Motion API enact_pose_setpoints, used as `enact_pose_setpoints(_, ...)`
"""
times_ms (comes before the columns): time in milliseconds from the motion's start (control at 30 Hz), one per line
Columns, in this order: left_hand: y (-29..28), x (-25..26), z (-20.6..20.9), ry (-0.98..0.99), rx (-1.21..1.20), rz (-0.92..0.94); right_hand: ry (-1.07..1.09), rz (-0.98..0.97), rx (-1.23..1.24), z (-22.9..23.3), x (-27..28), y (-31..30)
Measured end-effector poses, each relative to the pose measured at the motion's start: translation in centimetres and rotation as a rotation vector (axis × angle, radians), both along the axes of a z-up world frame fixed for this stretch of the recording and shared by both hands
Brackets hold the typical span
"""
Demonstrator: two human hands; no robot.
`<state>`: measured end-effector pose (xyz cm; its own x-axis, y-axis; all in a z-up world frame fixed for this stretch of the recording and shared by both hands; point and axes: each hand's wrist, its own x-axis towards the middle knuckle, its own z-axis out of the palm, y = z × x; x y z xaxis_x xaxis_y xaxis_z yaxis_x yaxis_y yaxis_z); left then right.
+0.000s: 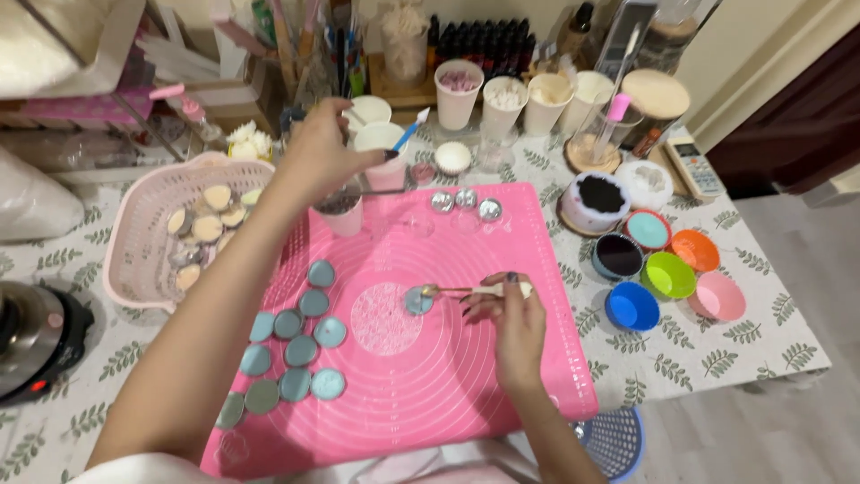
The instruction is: The recorder is placing small wax pieces into containers and preparing them for scenting or melting.
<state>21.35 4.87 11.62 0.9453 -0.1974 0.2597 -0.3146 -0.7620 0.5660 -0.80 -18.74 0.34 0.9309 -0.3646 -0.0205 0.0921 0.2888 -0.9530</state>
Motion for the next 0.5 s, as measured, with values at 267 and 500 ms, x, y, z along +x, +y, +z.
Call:
enact_pose_setpoints(267,2.5,-1.7,-0.9,-0.089,-0.052,-0.042,0.073,-0.068,0.1,-2.2,-0.4,-0.3)
enact_pose_setpoints(500,2.3,-1.7,-0.2,-0.016,-0.031,-0.035,0.338,0.066,-0.489,-0.9,-1.5,-2.4)
